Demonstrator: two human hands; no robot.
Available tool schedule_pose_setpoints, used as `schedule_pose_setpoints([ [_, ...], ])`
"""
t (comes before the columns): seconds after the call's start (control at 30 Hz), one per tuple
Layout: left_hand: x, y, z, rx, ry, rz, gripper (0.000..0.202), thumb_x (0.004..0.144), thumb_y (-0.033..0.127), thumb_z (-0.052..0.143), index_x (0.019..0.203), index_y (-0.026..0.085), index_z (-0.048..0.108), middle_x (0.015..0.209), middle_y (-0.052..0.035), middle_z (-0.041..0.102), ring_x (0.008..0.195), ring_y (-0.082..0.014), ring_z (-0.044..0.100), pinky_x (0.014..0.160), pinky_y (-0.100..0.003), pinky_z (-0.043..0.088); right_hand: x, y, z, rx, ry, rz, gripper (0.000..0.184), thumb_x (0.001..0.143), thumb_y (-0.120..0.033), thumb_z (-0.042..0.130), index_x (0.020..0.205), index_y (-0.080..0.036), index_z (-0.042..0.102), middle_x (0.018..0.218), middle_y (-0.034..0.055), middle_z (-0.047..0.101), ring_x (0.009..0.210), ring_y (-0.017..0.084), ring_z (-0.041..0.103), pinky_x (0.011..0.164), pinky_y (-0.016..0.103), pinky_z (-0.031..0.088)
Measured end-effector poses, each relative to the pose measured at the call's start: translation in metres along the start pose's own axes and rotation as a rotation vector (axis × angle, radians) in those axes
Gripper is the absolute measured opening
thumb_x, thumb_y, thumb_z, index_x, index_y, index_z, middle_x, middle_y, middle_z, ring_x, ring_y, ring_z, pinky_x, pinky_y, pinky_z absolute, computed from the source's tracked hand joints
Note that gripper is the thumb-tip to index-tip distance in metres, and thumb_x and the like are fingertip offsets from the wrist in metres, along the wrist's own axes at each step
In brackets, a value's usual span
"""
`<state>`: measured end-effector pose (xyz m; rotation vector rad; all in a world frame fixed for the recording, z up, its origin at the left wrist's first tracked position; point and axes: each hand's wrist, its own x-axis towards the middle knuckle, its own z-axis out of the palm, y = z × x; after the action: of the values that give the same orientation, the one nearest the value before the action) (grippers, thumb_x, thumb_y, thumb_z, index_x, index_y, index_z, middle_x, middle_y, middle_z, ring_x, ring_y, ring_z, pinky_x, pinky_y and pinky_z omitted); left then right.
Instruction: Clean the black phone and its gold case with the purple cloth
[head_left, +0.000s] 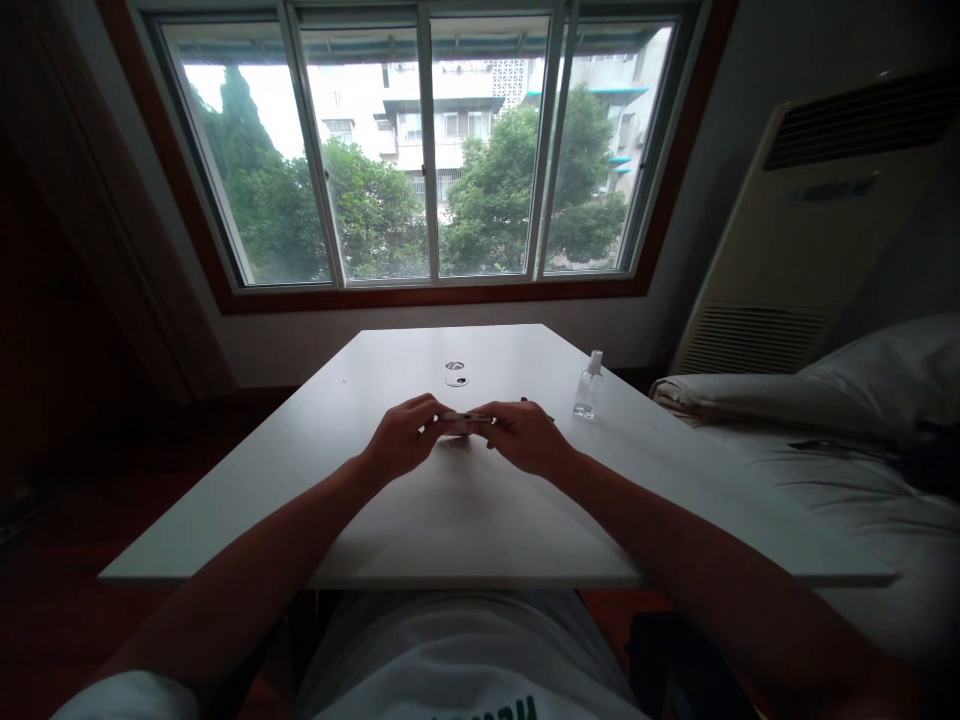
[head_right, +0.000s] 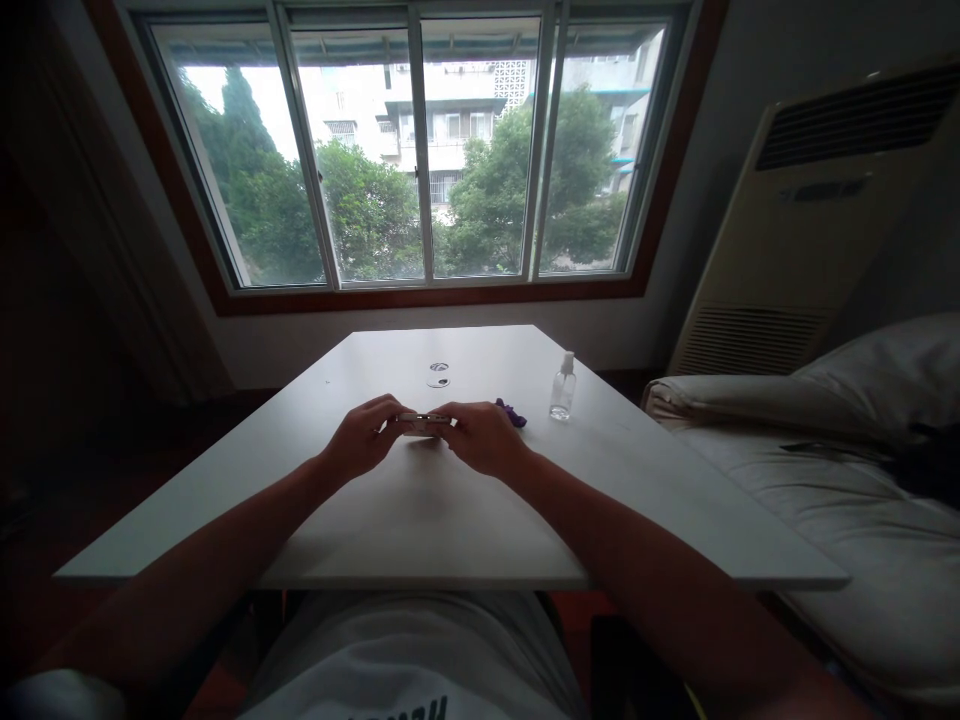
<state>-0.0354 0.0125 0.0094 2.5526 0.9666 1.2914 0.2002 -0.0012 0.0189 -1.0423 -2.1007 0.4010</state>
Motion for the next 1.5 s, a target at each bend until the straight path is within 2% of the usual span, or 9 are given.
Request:
schedule_pose_setpoints([
  [0.2,-0.001,-0.006,0.008,-0.207,-0.002,-0.099,0.019,0.097,0.032,0.054,0.096,0.016,0.066,0.093,-0.0065,0.066,0.07,-0.0125,0.063,0.065,-0.025,0.051,0.003,0.002,0.005,0.03,0.106,-0.081,0.026,0.092,-0.037,0.063,0.111,-0.023,0.074,0.104,0.0066,0.07,0.082,0.016,0.064,0.076,0.028,0.051],
  [0.37,-0.002,-0.013,0.017,-0.363,0.025,-0.182,0.016,0.096,0.029,0.056,0.102,0.016,0.064,0.097,-0.0067,0.07,0.082,-0.0166,0.069,0.076,-0.03,0.056,0.007,0.007,0.01,-0.032,0.129,0.122,0.042,0.088,-0.05,0.066,0.117,-0.021,0.07,0.097,0.0074,0.067,0.074,0.015,0.062,0.065,0.029,0.051],
  [0.57,-0.001,-0.018,0.02,-0.366,0.081,-0.165,0.018,0.096,0.031,0.057,0.104,0.016,0.064,0.099,-0.0076,0.07,0.084,-0.0181,0.069,0.078,-0.033,0.056,0.011,0.008,0.009,0.626,-0.121,0.371,0.061,0.088,-0.059,0.064,0.128,-0.014,0.054,0.1,0.0133,0.07,0.082,0.023,0.071,0.053,0.029,0.059],
  [0.87,0.003,-0.015,0.013,-0.173,0.106,0.067,0.018,0.091,0.027,0.066,0.107,0.019,0.065,0.12,-0.0103,0.064,0.114,-0.0229,0.061,0.098,-0.041,0.051,0.01,0.012,0.007,1.095,-0.073,0.354,0.07,0.088,-0.026,0.07,0.144,-0.015,0.031,0.124,0.0178,0.065,0.107,0.025,0.069,0.072,0.031,0.064],
  [1.0,0.002,-0.015,0.018,-0.456,0.035,-0.077,0.043,0.091,0.03,0.067,0.131,0.022,0.054,0.148,-0.014,0.047,0.121,-0.0267,0.06,0.101,-0.046,0.051,0.01,0.014,0.013,1.075,-0.032,0.293,0.074,0.086,-0.023,0.072,0.145,-0.017,0.028,0.128,0.017,0.063,0.1,0.024,0.071,0.072,0.03,0.064],
  [1.2,0.006,-0.006,0.027,-0.92,0.087,-0.414,0.093,0.09,0.031,0.069,0.157,0.037,0.005,0.166,-0.0133,-0.005,0.127,-0.0335,0.056,0.09,-0.05,0.058,0.01,0.017,0.02,0.977,-0.018,0.289,0.075,0.084,-0.022,0.072,0.145,-0.018,0.028,0.134,0.018,0.059,0.092,0.023,0.073,0.066,0.031,0.063],
  [1.3,0.007,-0.008,0.024,-0.956,0.134,-0.575,0.1,0.086,0.028,0.073,0.158,0.028,0.005,0.164,-0.0191,0.015,0.126,-0.0345,0.056,0.087,-0.047,0.06,0.01,0.019,0.023,0.973,-0.068,0.284,0.077,0.084,-0.022,0.073,0.146,-0.019,0.028,0.132,0.0173,0.059,0.091,0.023,0.073,0.066,0.032,0.063],
  [1.4,0.005,-0.018,0.019,-0.972,0.019,-0.664,0.072,0.088,0.035,0.071,0.147,0.011,0.037,0.135,-0.0242,0.058,0.103,-0.0319,0.069,0.08,-0.044,0.061,0.009,0.017,0.026,0.956,-0.153,0.287,0.081,0.081,-0.021,0.075,0.147,-0.017,0.027,0.127,0.0169,0.062,0.088,0.023,0.073,0.064,0.033,0.063],
  [1.5,0.002,-0.028,0.019,-0.998,-0.099,-0.699,0.052,0.09,0.043,0.067,0.126,0.007,0.056,0.113,-0.0218,0.069,0.088,-0.0283,0.073,0.074,-0.04,0.061,0.008,0.015,0.029,0.921,-0.204,0.316,0.082,0.081,-0.021,0.076,0.148,-0.015,0.028,0.113,0.0142,0.066,0.083,0.023,0.072,0.061,0.032,0.062],
])
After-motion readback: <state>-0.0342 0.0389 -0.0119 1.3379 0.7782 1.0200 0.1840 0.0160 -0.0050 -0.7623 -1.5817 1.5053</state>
